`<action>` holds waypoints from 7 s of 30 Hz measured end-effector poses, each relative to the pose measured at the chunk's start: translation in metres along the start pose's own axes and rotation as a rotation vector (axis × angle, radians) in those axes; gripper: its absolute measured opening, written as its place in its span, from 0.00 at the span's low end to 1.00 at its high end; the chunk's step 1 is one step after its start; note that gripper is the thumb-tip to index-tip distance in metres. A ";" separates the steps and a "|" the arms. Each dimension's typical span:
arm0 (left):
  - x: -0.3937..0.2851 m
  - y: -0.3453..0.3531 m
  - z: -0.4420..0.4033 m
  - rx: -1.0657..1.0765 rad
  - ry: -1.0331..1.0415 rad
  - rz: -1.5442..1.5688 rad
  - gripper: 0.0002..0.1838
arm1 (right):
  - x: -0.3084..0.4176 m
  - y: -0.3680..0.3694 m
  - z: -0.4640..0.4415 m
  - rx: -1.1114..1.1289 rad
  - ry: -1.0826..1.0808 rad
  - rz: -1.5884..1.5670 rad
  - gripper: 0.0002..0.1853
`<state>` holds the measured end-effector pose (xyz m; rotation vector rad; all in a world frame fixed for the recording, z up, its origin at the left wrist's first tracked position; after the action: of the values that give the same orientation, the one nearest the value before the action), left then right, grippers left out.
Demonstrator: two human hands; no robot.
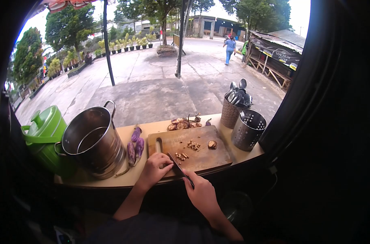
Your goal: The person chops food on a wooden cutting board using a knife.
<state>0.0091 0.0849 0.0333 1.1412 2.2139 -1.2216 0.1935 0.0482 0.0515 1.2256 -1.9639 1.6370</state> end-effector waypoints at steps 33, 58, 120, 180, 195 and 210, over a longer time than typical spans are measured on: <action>0.000 -0.006 0.000 -0.033 -0.017 -0.056 0.10 | -0.003 -0.002 -0.006 0.000 0.000 -0.088 0.14; 0.006 -0.006 0.000 0.010 -0.068 0.027 0.09 | 0.005 -0.002 0.004 0.021 0.009 -0.078 0.13; 0.007 -0.008 0.001 0.005 -0.075 0.063 0.10 | 0.000 0.001 0.000 -0.016 -0.046 -0.206 0.15; -0.014 -0.012 -0.021 -0.050 0.003 -0.247 0.04 | -0.051 -0.070 0.024 -0.230 0.019 0.030 0.11; 0.000 0.060 -0.072 0.495 0.173 -0.533 0.07 | -0.061 -0.073 0.039 -0.207 0.131 -0.062 0.12; 0.001 0.020 -0.087 0.368 0.130 -0.192 0.13 | -0.032 -0.056 0.037 0.084 0.048 -0.118 0.15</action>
<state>0.0301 0.1635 0.0704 1.1883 2.2983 -1.7373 0.2653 0.0290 0.0542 1.2937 -1.7754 1.6889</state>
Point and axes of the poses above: each hand's wrist, its own z-axis away from the middle knuckle, its own y-axis out of the palm, x = y × z, the point moved 9 cm from there along -z, towards the middle knuckle, and after that the axes turned 2 degrees about -y, right-handed, at the moved point
